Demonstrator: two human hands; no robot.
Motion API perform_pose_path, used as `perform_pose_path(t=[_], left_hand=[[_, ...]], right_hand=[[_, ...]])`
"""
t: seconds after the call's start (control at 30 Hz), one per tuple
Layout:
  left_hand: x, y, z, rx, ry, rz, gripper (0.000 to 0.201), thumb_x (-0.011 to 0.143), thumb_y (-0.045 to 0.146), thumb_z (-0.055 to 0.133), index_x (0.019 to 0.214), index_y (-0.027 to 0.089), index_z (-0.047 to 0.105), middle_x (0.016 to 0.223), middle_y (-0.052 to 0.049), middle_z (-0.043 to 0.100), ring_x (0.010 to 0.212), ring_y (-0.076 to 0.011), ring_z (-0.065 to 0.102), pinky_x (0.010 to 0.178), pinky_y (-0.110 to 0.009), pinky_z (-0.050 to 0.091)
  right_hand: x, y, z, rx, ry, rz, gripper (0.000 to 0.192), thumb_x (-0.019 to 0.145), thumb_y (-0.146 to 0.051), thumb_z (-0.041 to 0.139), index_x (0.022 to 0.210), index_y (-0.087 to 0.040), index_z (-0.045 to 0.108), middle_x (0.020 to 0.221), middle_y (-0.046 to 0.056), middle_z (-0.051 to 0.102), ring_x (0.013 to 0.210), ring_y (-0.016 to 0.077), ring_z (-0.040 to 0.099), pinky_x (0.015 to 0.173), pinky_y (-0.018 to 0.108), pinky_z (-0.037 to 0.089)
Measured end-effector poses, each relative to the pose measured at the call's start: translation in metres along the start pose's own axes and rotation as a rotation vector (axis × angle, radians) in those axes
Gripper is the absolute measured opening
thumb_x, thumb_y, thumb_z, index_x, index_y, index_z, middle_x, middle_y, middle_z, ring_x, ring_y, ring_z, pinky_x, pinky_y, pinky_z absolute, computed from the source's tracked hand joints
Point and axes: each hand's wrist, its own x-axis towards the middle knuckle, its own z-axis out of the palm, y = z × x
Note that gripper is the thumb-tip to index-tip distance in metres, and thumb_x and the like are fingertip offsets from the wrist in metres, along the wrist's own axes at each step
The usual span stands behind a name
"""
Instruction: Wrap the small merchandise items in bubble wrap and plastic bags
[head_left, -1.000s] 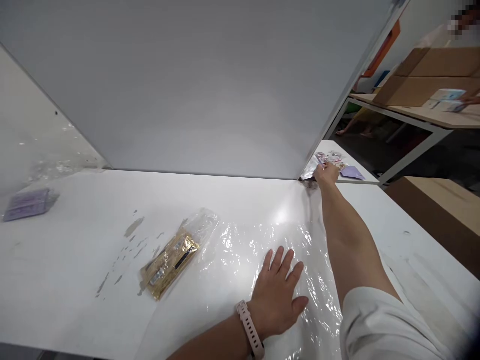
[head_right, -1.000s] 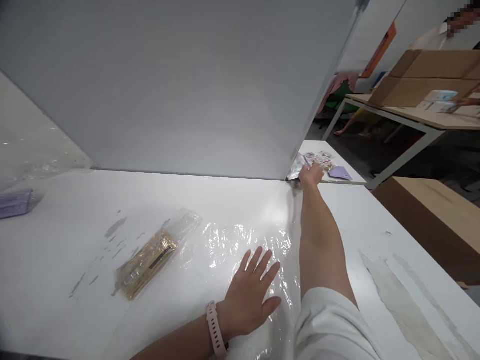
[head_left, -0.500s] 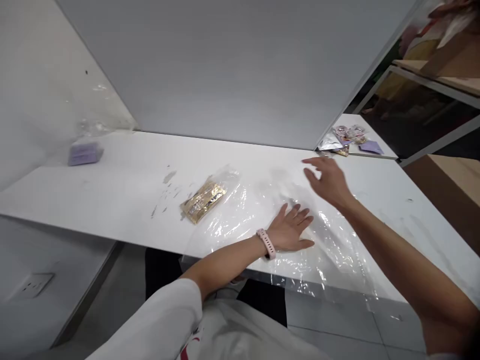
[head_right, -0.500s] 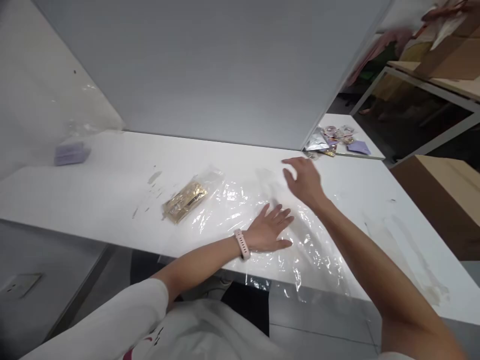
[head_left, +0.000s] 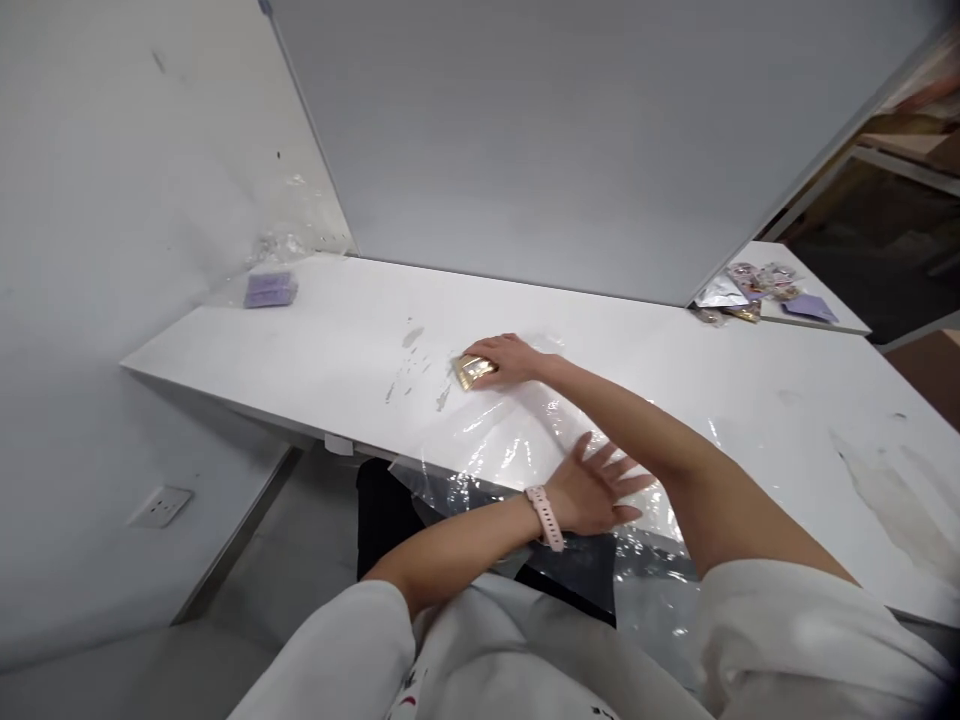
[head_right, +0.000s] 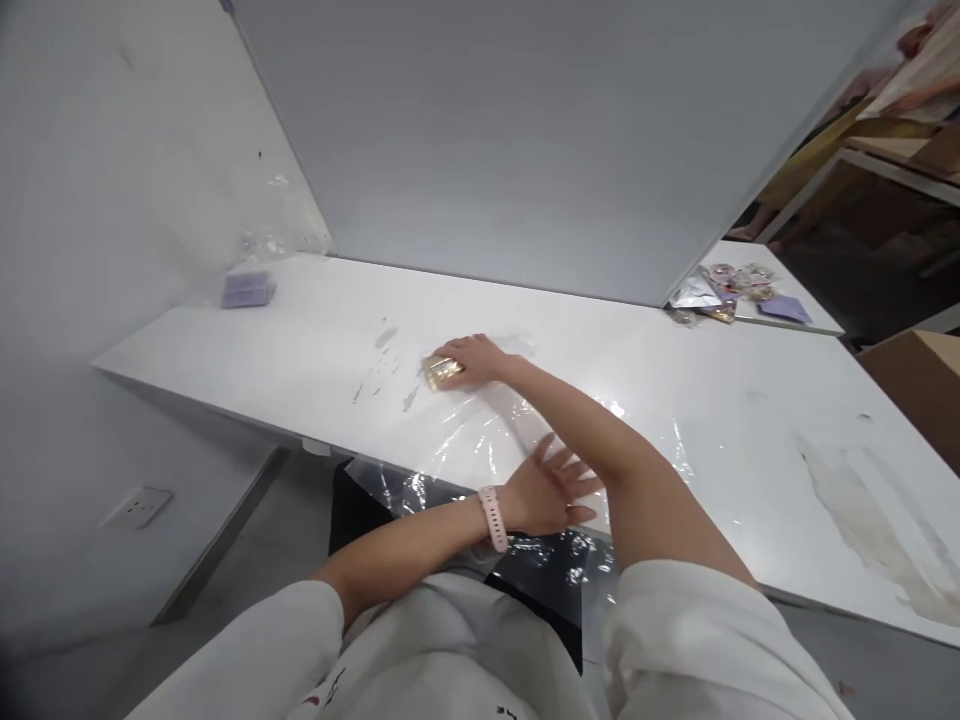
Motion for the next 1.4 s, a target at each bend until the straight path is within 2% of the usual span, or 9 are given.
perform_pose_path(t=[0.1, 0.27, 0.43, 0.63, 0.77, 0.97, 1.17, 1.3, 1.4], left_hand=[[-0.029, -0.037, -0.016, -0.087, -0.035, 0.001, 0.059, 0.101, 0.056, 0.026, 0.157, 0.036, 0.031, 0.165, 0.006, 0.026, 0.155, -0.0244, 0.011, 0.126, -0.054, 0.004], [-0.065, -0.128, -0.054, -0.102, -0.024, -0.3, 0.057, 0.101, 0.058, 0.023, 0.156, 0.045, 0.027, 0.166, 0.012, 0.019, 0.156, -0.0225, 0.005, 0.126, -0.052, 0.0], [-0.08, -0.229, -0.091, 0.062, 0.014, -0.673, 0.059, 0.104, 0.045, 0.018, 0.16, 0.027, 0.023, 0.168, 0.0, 0.013, 0.156, -0.0277, 0.006, 0.123, -0.058, 0.002], [-0.094, -0.305, -0.132, 0.055, 0.086, -1.028, 0.062, 0.105, 0.047, 0.019, 0.159, 0.018, 0.02, 0.169, -0.007, 0.008, 0.154, -0.0378, 0.004, 0.119, -0.064, 0.003], [-0.073, -0.288, -0.137, 0.082, 0.142, -1.042, 0.081, 0.101, 0.062, 0.017, 0.158, 0.005, 0.011, 0.167, -0.019, 0.002, 0.151, -0.0476, -0.003, 0.116, -0.069, 0.005], [-0.031, -0.235, -0.096, 0.082, -0.005, -0.642, 0.068, 0.1, 0.063, 0.02, 0.16, 0.03, 0.02, 0.169, 0.0, 0.007, 0.156, -0.0325, -0.001, 0.121, -0.063, 0.001], [-0.011, -0.254, -0.116, 0.001, 0.14, -0.854, 0.066, 0.103, 0.043, 0.039, 0.156, 0.007, 0.027, 0.167, -0.018, 0.012, 0.153, -0.0419, 0.002, 0.117, -0.07, -0.001], [0.021, -0.216, -0.108, -0.127, 0.355, -0.7, 0.05, 0.099, 0.028, 0.046, 0.146, 0.012, 0.047, 0.158, -0.012, 0.04, 0.148, -0.0275, 0.03, 0.123, -0.048, 0.021], [0.038, -0.18, -0.083, -0.505, 0.48, -0.558, 0.037, 0.096, 0.026, 0.048, 0.128, 0.015, 0.063, 0.131, -0.01, 0.067, 0.12, -0.0214, 0.061, 0.106, -0.036, 0.046]], right_hand=[[-0.04, 0.052, -0.013, 0.052, 0.111, 0.274, 0.068, 0.082, -0.059, 0.068, 0.139, -0.024, 0.057, 0.135, 0.013, 0.062, 0.121, 0.0346, 0.055, 0.107, 0.054, 0.031], [-0.151, 0.1, -0.017, 0.107, 0.399, 0.756, 0.062, 0.074, -0.055, 0.076, 0.126, -0.023, 0.065, 0.123, 0.016, 0.065, 0.108, 0.0335, 0.056, 0.1, 0.056, 0.032], [-0.229, 0.07, 0.01, 0.029, 0.492, 0.851, 0.061, 0.076, -0.058, 0.073, 0.127, -0.027, 0.062, 0.12, 0.012, 0.067, 0.106, 0.0326, 0.057, 0.097, 0.053, 0.037], [-0.248, 0.023, 0.04, -0.177, 0.628, 0.91, 0.059, 0.087, -0.057, 0.057, 0.136, -0.024, 0.056, 0.132, 0.013, 0.065, 0.118, 0.0353, 0.054, 0.1, 0.048, 0.035], [-0.234, 0.009, 0.044, -0.19, 0.616, 0.862, 0.061, 0.089, -0.06, 0.055, 0.138, -0.023, 0.055, 0.133, 0.013, 0.064, 0.117, 0.036, 0.054, 0.099, 0.048, 0.034], [-0.199, -0.001, 0.039, -0.11, 0.53, 0.645, 0.062, 0.092, -0.062, 0.049, 0.143, -0.026, 0.051, 0.136, 0.011, 0.062, 0.12, 0.0345, 0.052, 0.1, 0.047, 0.033], [-0.168, -0.015, 0.034, -0.108, 0.452, 0.337, 0.059, 0.094, -0.061, 0.05, 0.143, -0.027, 0.053, 0.144, 0.007, 0.057, 0.132, 0.0311, 0.046, 0.113, 0.047, 0.025], [-0.17, -0.018, 0.031, -0.223, 0.586, 0.328, 0.039, 0.096, -0.053, 0.054, 0.125, -0.03, 0.065, 0.137, 0.006, 0.063, 0.126, 0.0291, 0.052, 0.109, 0.047, 0.029], [-0.183, -0.013, 0.034, -0.21, 0.695, 0.364, 0.031, 0.093, -0.051, 0.06, 0.087, -0.023, 0.072, 0.092, 0.008, 0.074, 0.086, 0.0219, 0.063, 0.078, 0.035, 0.041]])
